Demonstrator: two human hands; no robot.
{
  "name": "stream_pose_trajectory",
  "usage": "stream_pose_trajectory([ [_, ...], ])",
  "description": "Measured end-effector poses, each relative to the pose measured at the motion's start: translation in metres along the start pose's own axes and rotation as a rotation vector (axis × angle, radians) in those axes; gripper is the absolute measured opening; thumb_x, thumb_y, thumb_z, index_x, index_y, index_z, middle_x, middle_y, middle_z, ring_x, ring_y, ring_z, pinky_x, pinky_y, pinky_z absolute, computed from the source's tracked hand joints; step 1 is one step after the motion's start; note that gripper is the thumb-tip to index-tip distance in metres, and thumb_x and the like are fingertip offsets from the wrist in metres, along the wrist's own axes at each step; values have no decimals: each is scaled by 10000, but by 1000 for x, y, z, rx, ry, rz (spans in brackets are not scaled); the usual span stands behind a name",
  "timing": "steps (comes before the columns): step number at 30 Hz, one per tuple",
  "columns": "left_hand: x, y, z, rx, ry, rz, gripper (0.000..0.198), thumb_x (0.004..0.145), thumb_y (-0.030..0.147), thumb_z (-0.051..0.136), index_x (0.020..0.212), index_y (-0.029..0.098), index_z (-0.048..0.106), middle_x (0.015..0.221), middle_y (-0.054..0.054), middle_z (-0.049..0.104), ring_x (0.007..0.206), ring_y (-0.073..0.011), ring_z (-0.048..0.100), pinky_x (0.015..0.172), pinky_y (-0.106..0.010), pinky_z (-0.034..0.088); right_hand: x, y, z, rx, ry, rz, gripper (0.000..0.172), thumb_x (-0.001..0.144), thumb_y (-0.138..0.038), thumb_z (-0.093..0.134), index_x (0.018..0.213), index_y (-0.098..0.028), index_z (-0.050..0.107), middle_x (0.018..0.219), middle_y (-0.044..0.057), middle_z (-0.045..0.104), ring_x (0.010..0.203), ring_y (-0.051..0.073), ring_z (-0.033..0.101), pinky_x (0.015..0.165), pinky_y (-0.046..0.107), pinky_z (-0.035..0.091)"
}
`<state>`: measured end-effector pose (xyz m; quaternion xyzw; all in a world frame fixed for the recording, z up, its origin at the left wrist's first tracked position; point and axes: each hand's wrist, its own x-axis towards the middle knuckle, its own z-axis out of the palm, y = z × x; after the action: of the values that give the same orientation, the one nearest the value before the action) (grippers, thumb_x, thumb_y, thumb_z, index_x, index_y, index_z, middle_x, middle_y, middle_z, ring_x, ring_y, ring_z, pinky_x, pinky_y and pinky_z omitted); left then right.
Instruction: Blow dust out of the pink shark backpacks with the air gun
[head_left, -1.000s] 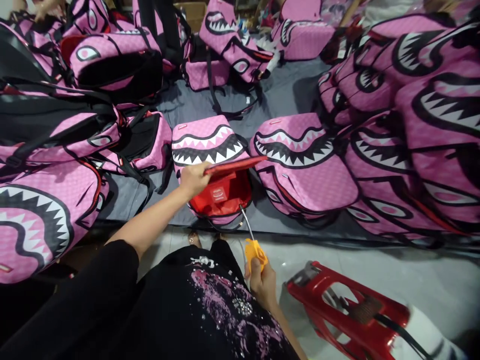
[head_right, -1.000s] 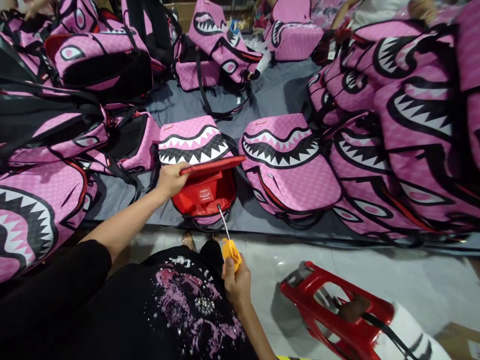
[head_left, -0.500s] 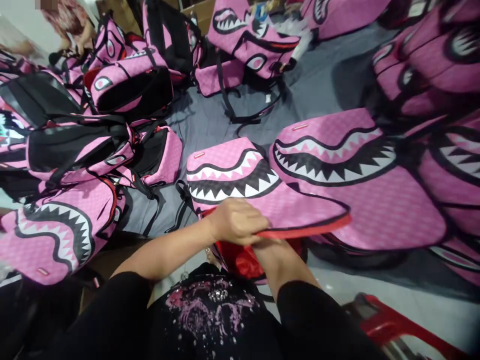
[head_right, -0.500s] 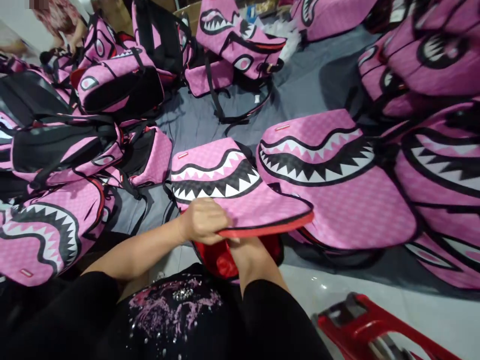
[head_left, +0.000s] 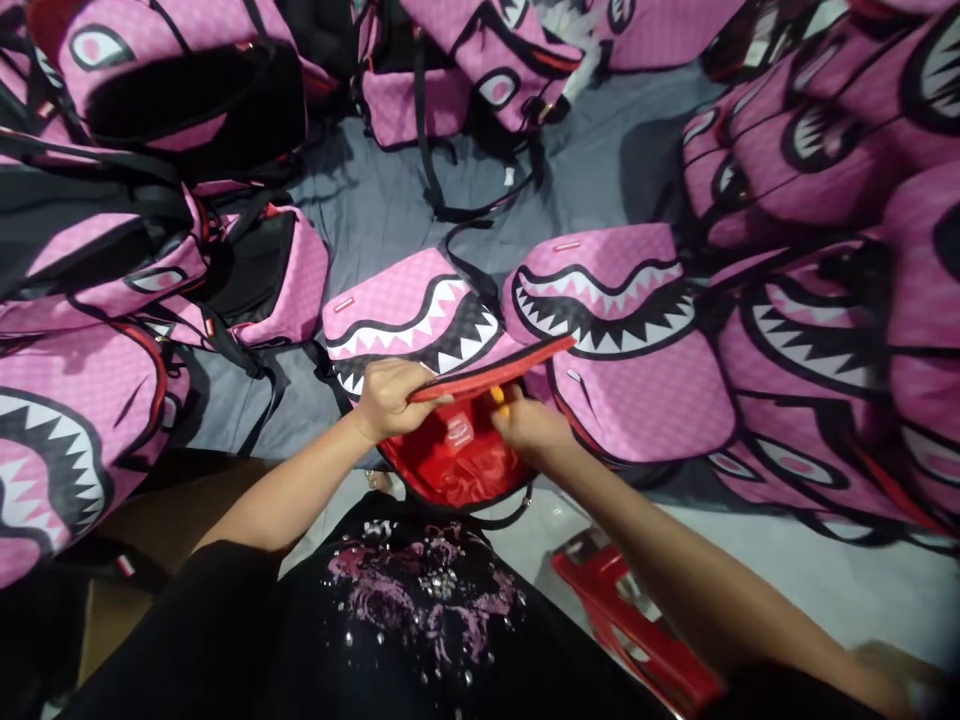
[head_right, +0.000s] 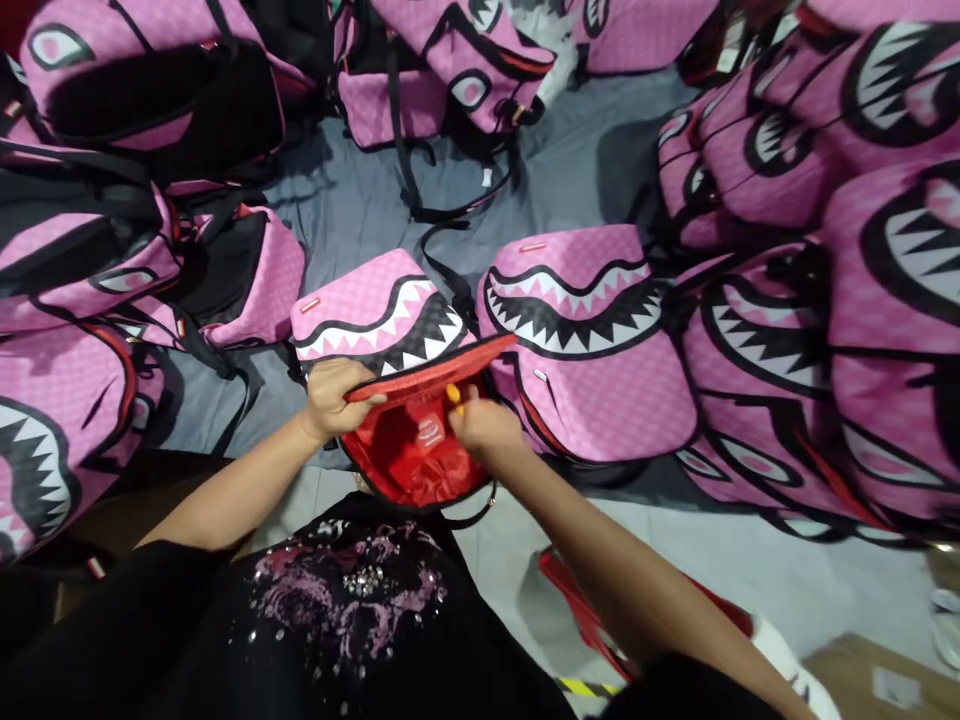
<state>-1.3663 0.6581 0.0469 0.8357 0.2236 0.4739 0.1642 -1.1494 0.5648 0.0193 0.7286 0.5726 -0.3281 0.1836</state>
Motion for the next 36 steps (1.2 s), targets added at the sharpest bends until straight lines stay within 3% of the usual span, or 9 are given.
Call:
stream_pose_trajectory([
  [3, -2, 0, -4, 127, -5, -45, 410, 940, 491, 540, 668, 186, 575, 531, 20, 544, 468, -89, 491, 519, -227, 370, 23, 9, -7, 122, 193, 182, 368, 944, -201, 428, 1277, -57, 486, 1054, 248, 652, 1029, 348, 653, 809, 406, 468],
  [5, -4, -4, -5, 208, 38, -93, 436, 941, 506, 527, 654, 183, 579, 512, 19, 528, 453, -92, 481, 503, -232, 356, 9, 20, 6, 199, 204, 254, 278, 930, -200, 473, 1145, -46, 561, 971, 263, 651, 978, 370, 660, 788, 431, 463],
  [9, -8, -11, 0, 218, 103, -161, 438, 935, 507, 532, 646, 182, 582, 523, 14, 528, 470, -100, 486, 509, -239, 340, -58, 41, 53, 427, 39, 276, 74, 842, -230, 626, 824, -158, 624, 684, 109, 627, 653, 243, 647, 617, 337, 457],
  [11, -9, -10, 5, 159, 106, -170, 418, 931, 489, 546, 648, 183, 581, 527, 18, 525, 476, -100, 484, 516, -239, 336, -76, 44, 71, 718, -115, 317, 192, 818, -301, 661, 688, -191, 573, 496, 34, 528, 431, 176, 527, 452, 284, 389],
  [15, -5, 0, 13, 45, 75, -96, 393, 924, 466, 570, 651, 184, 573, 515, 29, 509, 468, -93, 477, 519, -233, 336, -39, 24, 87, 1161, -136, 309, 382, 906, -513, 531, 675, -219, 456, 428, -5, 455, 355, 136, 433, 356, 257, 334],
  [19, 1, 3, 15, 75, 46, -4, 418, 927, 493, 562, 651, 179, 578, 509, 28, 520, 451, -86, 476, 508, -227, 349, 14, -12, 99, 1495, -190, 129, 500, 942, -663, 364, 740, -211, 432, 470, -46, 421, 404, 92, 426, 423, 213, 388],
  [22, 6, -5, 11, 111, 69, 15, 427, 939, 484, 544, 647, 175, 580, 502, 27, 515, 444, -82, 470, 489, -228, 333, 19, -24, 118, 1653, -327, -33, 508, 910, -690, 418, 786, -202, 479, 430, -92, 321, 360, 77, 326, 400, 205, 341],
  [30, 13, -18, 7, 122, 67, 87, 441, 929, 524, 537, 649, 184, 569, 516, 20, 508, 472, -98, 476, 512, -248, 337, 2, -22, 141, 1770, -374, -163, 526, 729, -706, 636, 776, -209, 470, 406, -125, 303, 342, 55, 264, 367, 193, 282],
  [36, 5, -19, 4, 108, 34, 62, 466, 928, 554, 516, 644, 187, 566, 520, 14, 504, 474, -103, 478, 518, -253, 334, -21, 2, 106, 1519, -453, -142, 413, 734, -535, 729, 659, -178, 535, 353, -57, 434, 302, 72, 371, 336, 198, 302],
])
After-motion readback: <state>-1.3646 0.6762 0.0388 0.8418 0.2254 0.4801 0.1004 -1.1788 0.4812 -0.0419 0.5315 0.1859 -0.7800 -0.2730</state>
